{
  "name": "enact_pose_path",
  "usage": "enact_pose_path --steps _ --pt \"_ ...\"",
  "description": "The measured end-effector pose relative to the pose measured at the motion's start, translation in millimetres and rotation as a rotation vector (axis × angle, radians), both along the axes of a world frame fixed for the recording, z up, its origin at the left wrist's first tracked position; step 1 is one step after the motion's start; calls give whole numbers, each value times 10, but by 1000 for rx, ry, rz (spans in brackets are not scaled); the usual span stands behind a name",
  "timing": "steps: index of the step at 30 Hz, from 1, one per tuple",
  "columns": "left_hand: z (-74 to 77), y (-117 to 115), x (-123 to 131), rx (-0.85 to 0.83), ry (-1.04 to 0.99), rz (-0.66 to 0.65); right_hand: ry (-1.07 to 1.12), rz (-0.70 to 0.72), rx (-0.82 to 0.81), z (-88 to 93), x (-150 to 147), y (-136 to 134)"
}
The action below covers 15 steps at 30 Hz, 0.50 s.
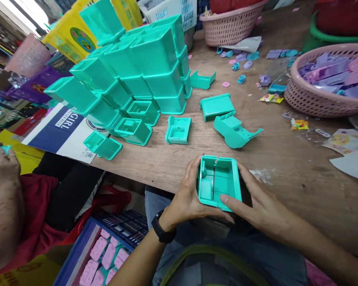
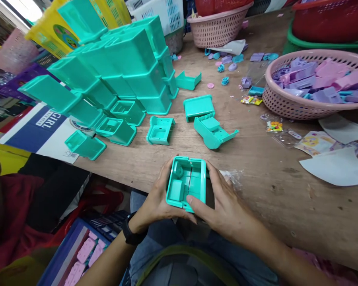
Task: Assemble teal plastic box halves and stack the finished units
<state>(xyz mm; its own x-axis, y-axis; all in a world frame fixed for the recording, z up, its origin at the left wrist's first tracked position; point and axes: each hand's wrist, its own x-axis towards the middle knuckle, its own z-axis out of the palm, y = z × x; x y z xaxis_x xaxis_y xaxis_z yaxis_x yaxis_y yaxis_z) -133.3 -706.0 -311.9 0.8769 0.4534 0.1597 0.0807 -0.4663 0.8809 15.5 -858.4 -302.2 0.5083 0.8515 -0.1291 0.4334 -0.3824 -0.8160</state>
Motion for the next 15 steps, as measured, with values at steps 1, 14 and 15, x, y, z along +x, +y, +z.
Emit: enact_pose_path --steps 1,14,15 --pt "16 2 7 -10 -1 3 -16 5 -2 -2 1 -7" --pt "83 14 19 -58 -36 -6 -115 127 -68 46 16 -3" --pt "79 20 20 -56 -38 -10 -132 136 -66 51 27 -6"
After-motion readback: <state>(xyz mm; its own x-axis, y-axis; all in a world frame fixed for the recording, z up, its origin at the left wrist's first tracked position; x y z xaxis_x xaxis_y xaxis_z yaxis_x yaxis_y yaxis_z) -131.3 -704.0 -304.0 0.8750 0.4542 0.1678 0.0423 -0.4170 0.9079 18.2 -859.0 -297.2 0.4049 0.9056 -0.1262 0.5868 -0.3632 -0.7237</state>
